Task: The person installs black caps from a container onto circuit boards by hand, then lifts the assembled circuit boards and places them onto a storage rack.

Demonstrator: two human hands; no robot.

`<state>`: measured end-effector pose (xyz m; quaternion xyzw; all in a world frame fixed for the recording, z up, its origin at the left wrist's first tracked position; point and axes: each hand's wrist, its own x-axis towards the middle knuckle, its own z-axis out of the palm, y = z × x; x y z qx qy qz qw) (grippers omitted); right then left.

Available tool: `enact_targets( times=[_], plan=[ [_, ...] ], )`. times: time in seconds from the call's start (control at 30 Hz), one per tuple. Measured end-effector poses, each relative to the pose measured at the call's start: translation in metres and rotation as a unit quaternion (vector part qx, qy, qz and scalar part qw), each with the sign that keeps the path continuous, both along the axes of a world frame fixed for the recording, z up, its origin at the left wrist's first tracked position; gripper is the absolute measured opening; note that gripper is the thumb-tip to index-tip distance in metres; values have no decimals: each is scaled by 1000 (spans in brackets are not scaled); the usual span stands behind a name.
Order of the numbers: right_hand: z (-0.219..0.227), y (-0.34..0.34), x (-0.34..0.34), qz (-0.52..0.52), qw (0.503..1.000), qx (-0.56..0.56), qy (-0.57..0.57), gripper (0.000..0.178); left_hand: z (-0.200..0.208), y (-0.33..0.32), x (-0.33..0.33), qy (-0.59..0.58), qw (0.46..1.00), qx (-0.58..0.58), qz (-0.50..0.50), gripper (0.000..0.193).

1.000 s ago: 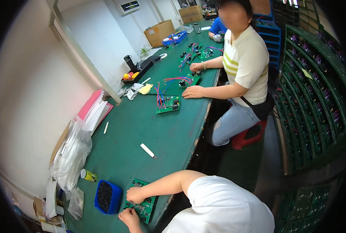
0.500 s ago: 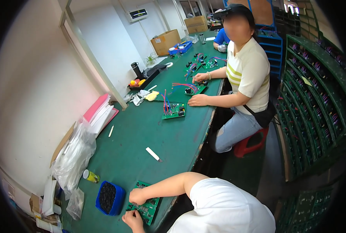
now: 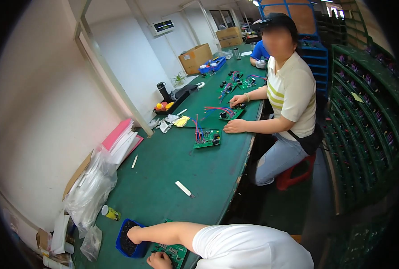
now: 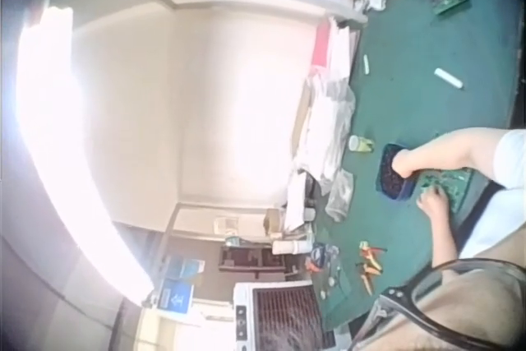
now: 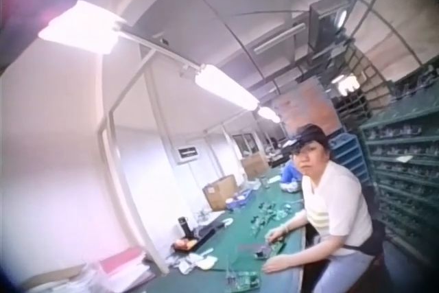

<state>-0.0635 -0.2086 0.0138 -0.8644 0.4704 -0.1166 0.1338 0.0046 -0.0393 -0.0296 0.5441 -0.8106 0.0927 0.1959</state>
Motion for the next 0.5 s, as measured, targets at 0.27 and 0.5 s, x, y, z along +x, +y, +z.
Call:
enact_targets(
  times=[0.27, 0.5],
  plan=[
    [1, -18, 18, -17, 992, 66, 105, 25, 64, -44, 19, 265, 964, -17, -19, 21],
    [-16, -30, 36, -50, 990, 87, 95, 25, 50, -155, 81, -62, 961, 259, 77, 27]
  ],
)
